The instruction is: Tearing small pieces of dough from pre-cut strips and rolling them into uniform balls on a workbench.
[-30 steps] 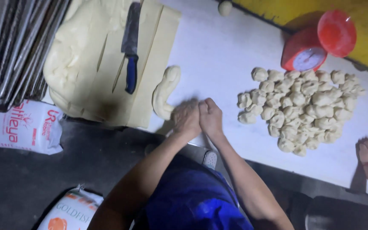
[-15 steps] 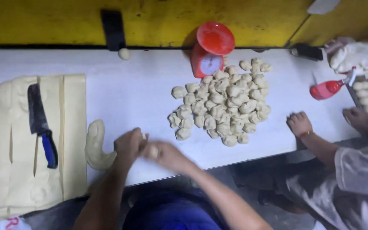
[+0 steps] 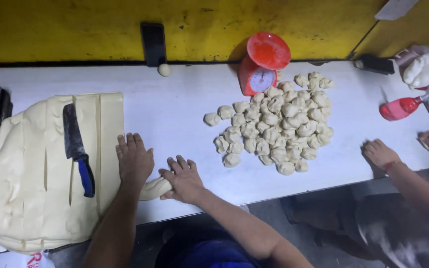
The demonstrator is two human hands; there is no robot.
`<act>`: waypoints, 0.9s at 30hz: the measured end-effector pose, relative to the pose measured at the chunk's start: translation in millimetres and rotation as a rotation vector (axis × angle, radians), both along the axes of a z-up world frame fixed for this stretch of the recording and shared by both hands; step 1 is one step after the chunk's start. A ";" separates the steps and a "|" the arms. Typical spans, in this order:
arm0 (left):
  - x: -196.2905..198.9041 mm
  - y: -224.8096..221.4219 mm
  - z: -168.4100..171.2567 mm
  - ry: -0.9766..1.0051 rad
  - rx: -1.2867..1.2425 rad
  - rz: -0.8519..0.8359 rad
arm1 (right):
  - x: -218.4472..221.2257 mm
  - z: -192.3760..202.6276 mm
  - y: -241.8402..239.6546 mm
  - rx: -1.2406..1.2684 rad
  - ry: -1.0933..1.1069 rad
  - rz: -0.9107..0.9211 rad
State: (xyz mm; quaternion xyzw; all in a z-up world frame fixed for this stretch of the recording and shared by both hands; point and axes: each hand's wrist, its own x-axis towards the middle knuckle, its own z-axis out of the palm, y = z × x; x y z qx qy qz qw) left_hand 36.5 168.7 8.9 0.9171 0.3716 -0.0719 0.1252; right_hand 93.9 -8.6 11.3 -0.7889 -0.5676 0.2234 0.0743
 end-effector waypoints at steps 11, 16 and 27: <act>-32.4 26.0 -60.0 -0.314 -0.012 -0.030 | -4.4 -18.7 -15.1 0.190 0.126 -0.112; -70.6 -24.7 49.4 -0.784 -0.365 0.282 | 30.9 36.5 -103.3 0.367 -0.041 -0.191; -42.4 -120.4 -40.4 -0.636 0.177 -0.611 | 16.9 -19.8 -110.8 0.377 -0.182 -0.034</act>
